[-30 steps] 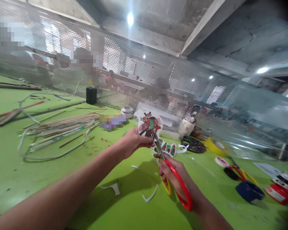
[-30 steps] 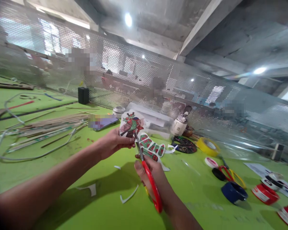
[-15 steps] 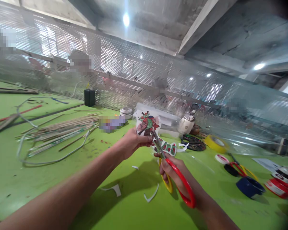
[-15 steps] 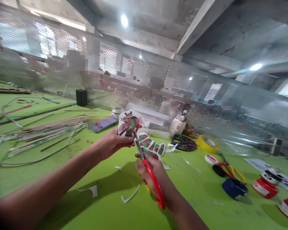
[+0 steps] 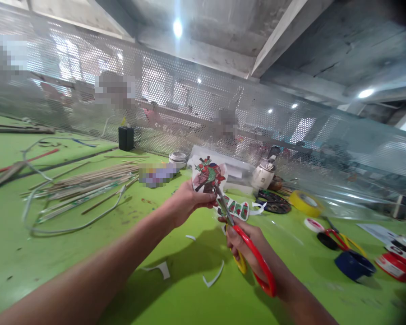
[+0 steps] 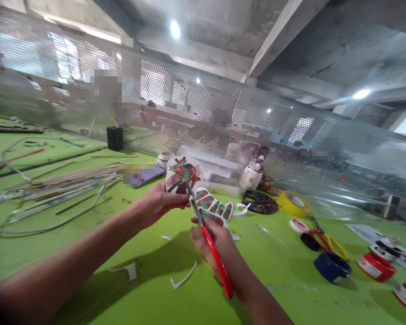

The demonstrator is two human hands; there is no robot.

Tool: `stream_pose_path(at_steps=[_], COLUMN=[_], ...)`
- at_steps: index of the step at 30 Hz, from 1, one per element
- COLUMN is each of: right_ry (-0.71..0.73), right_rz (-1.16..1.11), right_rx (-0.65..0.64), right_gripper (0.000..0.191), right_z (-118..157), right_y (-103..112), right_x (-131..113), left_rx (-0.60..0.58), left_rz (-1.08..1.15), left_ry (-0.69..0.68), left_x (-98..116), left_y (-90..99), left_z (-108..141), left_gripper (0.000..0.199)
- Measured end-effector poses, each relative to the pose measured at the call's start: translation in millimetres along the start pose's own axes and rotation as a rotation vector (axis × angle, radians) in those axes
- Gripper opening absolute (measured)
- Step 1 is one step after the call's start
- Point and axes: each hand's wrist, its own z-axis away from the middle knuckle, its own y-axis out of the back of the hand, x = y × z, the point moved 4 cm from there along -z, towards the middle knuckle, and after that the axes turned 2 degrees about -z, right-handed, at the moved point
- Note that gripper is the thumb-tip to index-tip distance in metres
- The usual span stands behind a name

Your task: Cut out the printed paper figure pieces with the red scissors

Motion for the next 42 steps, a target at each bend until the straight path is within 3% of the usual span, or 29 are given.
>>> stream_pose_path(at_steps=[14,26,36,42], right_ry=[0.037,0.028,0.045,0.063], right_rz=[0.115,0.064,0.066,0.06], right_rx=[-0.033,-0.005,0.023,0.071], right_gripper=[0.064,0.084,0.086,0.074], right_z=[2.0,-7.6,-8.0,-6.2], right_y=[1.5,2.1,0.6,-0.3], right_x=[3.2,13.8,15.1,12.0], left_rx=[-0.027,-0.049,-0.055,-0.05], left_rz=[-0.023,0.002,0.006,0.006], left_ry=[0.007,0.005,-0.002,-0.002], left_x=[-2.0,-5.2,-3.3,-3.7], left_y=[1.5,4.1,3.4,3.3], left_z=[-0.9,-2.9,-2.5,-2.1], left_gripper=[0.025,0.026,0.024,0.024])
